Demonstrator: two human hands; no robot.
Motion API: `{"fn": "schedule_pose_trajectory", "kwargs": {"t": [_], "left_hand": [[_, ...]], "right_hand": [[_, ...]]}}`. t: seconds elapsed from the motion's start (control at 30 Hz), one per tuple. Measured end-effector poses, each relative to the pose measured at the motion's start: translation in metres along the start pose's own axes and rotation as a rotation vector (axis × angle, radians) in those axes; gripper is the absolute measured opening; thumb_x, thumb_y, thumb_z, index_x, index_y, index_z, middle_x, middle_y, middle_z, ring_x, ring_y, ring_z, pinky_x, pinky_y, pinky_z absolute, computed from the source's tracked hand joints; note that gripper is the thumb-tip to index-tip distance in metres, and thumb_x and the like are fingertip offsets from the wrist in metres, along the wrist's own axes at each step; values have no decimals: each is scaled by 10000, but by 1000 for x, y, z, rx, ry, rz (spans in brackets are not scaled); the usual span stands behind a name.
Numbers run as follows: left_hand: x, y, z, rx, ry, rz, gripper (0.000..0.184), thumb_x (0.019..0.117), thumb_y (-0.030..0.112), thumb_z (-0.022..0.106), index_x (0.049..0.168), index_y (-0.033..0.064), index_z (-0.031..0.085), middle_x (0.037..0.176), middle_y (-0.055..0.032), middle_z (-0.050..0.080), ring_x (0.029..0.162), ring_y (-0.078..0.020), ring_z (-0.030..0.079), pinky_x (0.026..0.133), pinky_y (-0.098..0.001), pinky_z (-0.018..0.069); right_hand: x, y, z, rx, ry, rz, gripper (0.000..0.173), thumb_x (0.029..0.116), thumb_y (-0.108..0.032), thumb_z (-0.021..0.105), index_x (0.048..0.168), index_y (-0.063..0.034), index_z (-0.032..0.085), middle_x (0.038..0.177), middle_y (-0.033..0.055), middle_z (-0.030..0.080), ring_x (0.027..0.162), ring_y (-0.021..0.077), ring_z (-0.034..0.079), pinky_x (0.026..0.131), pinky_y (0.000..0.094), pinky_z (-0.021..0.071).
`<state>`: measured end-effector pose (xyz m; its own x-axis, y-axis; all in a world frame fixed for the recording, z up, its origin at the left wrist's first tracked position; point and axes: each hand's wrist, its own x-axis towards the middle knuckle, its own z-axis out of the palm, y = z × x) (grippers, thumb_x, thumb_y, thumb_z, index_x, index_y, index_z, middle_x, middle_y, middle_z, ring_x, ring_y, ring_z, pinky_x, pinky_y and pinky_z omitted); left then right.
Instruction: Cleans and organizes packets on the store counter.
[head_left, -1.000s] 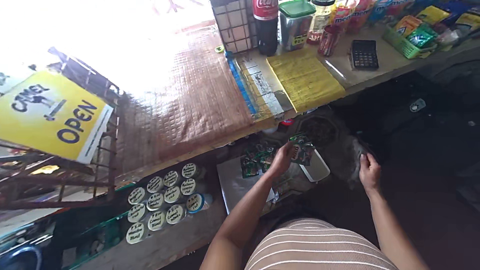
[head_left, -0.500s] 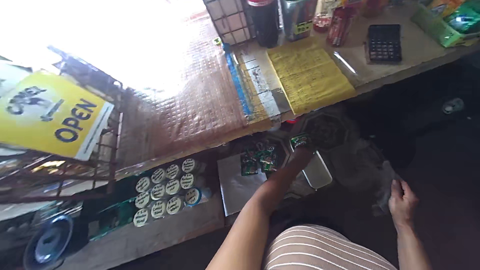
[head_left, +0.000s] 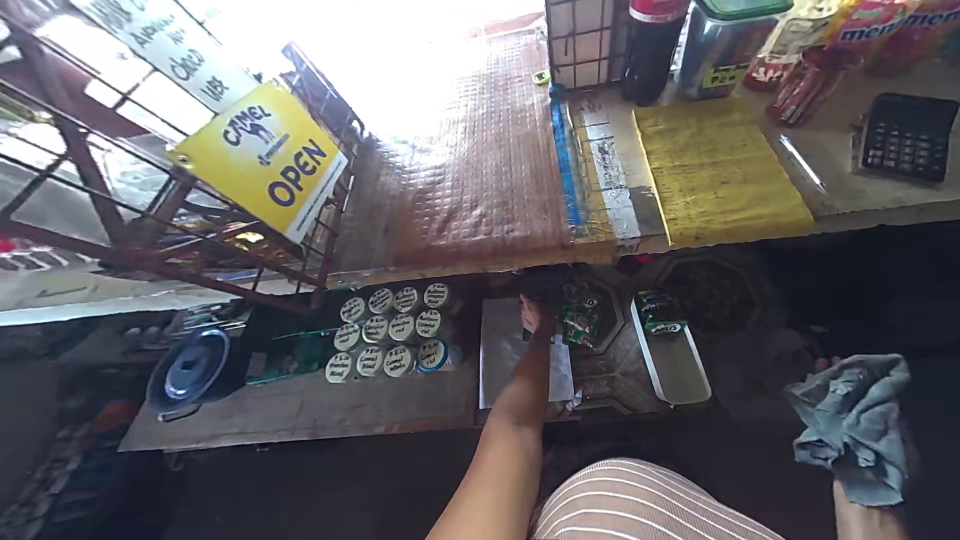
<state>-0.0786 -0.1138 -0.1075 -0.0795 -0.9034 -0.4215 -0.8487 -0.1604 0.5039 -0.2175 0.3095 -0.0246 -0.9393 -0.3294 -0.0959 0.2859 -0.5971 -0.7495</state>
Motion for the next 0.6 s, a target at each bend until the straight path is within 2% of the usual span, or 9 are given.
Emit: {"fn": "schedule_pose_trajectory", "kwargs": {"t": [0.1, 0.2, 0.27, 0.3, 0.33, 0.4, 0.5, 0.57, 0.6], "left_hand": [[11, 2, -8, 33, -138, -43, 610, 1016, 452, 585, 1459, 40, 502, 1424, -215, 573, 1326, -366, 550, 1072, -565, 442], [21, 1, -10, -31, -191, 8, 609, 995, 425, 634, 1427, 11, 522, 1409, -243, 571, 1323, -383, 546, 1081, -557, 441], [24, -1, -7, -185, -205, 123, 532, 1019, 328, 625, 1410, -20, 530, 1361, -256, 602, 1269, -371, 589, 1076, -523, 458], [22, -5, -6, -317, -221, 190, 470, 1036, 250, 602, 1399, -39, 528, 1312, -252, 625, 1194, -336, 628, 1034, -479, 494], [19, -11, -5, -503, -257, 234, 400, 1052, 168, 563, 1374, -64, 515, 1205, -232, 642, 1037, -269, 649, 918, -409, 538], [1, -19, -12, -900, -417, 165, 292, 1090, 117, 445, 1333, -45, 452, 994, -126, 597, 808, -154, 596, 722, -316, 530], [-38, -31, -30, -1225, -633, -22, 260, 1114, 154, 357, 1318, 7, 423, 968, -99, 605, 827, -176, 634, 768, -364, 571], [-64, -33, -42, -1324, -722, -67, 334, 1124, 164, 321, 1414, 6, 371, 1087, -133, 603, 955, -218, 645, 881, -402, 563], [-76, -33, -46, -1335, -757, -57, 369, 1127, 171, 307, 1459, 12, 330, 1142, -140, 589, 1009, -221, 634, 919, -403, 548]], "right_hand": [[-8, 21, 16, -1, -11, 60, 490, 1121, -300, 136, 1378, -102, 504, 1210, -48, 703, 1107, 38, 669, 933, 236, 568], [-14, 42, 29, -72, -28, 126, 458, 1117, -281, 198, 1389, -69, 499, 1200, -3, 690, 1074, 73, 674, 912, 268, 581], [-23, 48, 47, -145, 25, 209, 443, 1121, -272, 204, 1353, -61, 517, 1128, -14, 706, 995, 44, 682, 842, 246, 590], [-27, 53, 55, -185, 67, 240, 430, 1124, -268, 220, 1327, -63, 539, 1063, -32, 707, 928, 17, 677, 794, 223, 585], [-31, 58, 72, -209, 141, 272, 411, 1126, -279, 227, 1250, -95, 573, 962, -65, 718, 836, -19, 681, 721, 188, 589], [-34, 66, 105, -216, 181, 346, 394, 1130, -285, 215, 1205, -114, 562, 905, -88, 698, 803, -47, 668, 703, 164, 577], [-34, 82, 136, -298, 16, 427, 370, 1117, -228, 271, 1272, -80, 572, 982, -29, 722, 857, 3, 692, 753, 205, 594], [-32, 86, 169, -507, -195, 313, 384, 1083, -111, 329, 1425, 14, 451, 1167, 41, 653, 970, 15, 659, 855, 198, 564], [-31, 90, 185, -634, -289, 190, 419, 1037, -76, 388, 1427, 62, 454, 1229, 89, 642, 1016, 29, 655, 897, 204, 554]]}}
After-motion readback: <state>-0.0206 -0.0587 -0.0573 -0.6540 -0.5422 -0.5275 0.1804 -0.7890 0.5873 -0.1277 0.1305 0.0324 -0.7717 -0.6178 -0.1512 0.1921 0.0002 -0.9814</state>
